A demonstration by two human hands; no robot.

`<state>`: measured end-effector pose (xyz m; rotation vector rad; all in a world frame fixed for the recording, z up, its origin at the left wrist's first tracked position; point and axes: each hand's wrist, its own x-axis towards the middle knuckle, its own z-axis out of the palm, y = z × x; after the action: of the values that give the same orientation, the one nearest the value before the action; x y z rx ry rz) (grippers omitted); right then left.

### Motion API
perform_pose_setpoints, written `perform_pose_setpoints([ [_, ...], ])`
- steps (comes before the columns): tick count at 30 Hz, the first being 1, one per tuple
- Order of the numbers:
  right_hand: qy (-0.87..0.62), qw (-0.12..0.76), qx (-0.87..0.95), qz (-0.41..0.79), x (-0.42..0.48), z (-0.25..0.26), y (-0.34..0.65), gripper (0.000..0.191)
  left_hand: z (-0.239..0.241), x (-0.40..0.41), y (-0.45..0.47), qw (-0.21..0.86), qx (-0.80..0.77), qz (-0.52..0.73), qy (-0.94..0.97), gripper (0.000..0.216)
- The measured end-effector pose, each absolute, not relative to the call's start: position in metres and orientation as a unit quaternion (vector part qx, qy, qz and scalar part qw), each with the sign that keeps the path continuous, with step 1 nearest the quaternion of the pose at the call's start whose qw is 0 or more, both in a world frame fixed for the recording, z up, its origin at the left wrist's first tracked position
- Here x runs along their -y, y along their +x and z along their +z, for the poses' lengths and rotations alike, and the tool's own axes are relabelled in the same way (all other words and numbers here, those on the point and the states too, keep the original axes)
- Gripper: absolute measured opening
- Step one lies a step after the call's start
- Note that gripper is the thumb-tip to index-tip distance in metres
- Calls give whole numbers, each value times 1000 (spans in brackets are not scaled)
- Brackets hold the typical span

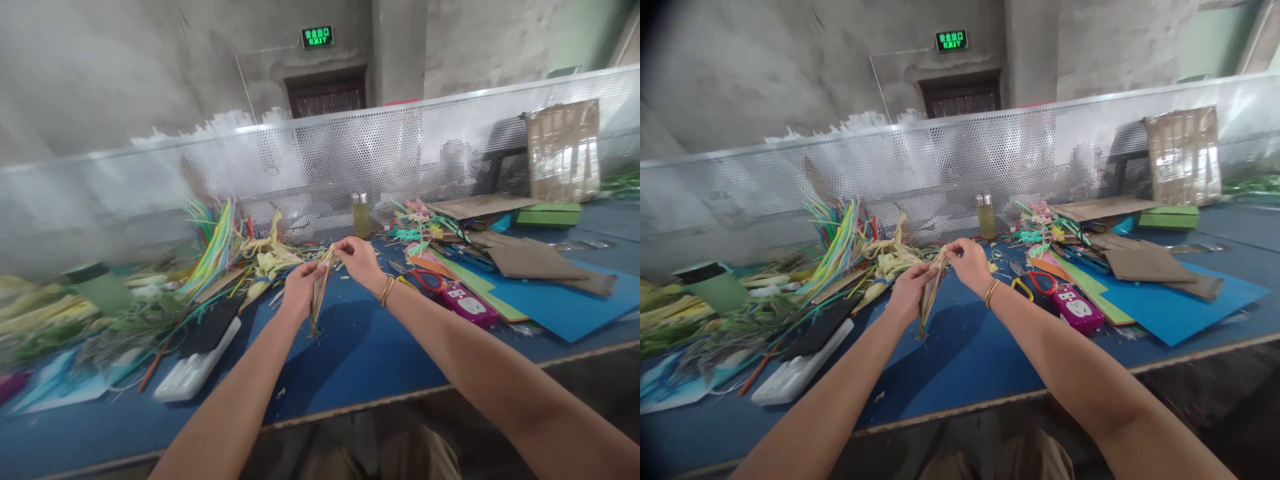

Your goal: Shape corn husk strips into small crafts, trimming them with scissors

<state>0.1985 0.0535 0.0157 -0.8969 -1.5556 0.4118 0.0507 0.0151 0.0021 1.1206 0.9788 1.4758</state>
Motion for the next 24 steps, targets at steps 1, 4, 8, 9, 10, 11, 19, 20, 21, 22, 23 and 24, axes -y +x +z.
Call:
perform_pose_setpoints([
  [1, -394, 604, 668, 184, -53, 16, 198, 7, 2, -15, 51, 503, -402, 608, 464, 42],
  [4, -408, 603, 657, 195, -52, 18, 197, 8, 2, -15, 51, 511, -397, 604, 466, 42],
  [8, -411, 601, 656, 198, -53, 17, 198, 9, 1, -14, 51, 514, -397, 600, 467, 41],
  [9, -411, 599, 659, 196, -53, 17, 198, 9, 0, -14, 51, 513, -399, 600, 467, 40],
  [10, -408, 598, 663, 192, -53, 16, 198, 9, 0, -14, 51, 510, -401, 601, 466, 39],
  [11, -402, 598, 668, 187, -52, 16, 198, 8, 1, -14, 51, 506, -405, 603, 466, 38],
  [19, -341, 568, 748, -45, -36, 25, 202, 19, 3, -15, 49, 501, -411, 617, 445, 37],
  [20, -341, 562, 751, -63, -35, 26, 203, 16, 3, -16, 49, 501, -411, 617, 446, 37],
  [21, -341, 558, 753, -74, -35, 26, 204, 14, 3, -17, 49, 502, -410, 617, 447, 37],
  [22, -340, 555, 754, -82, -35, 27, 204, 12, 2, -17, 49, 503, -407, 617, 448, 37],
  [23, -338, 554, 756, -87, -35, 27, 204, 11, 2, -18, 49, 504, -405, 618, 448, 36],
  [24, -335, 554, 757, -92, -35, 27, 205, 10, 1, -18, 49, 506, -402, 618, 448, 36],
])
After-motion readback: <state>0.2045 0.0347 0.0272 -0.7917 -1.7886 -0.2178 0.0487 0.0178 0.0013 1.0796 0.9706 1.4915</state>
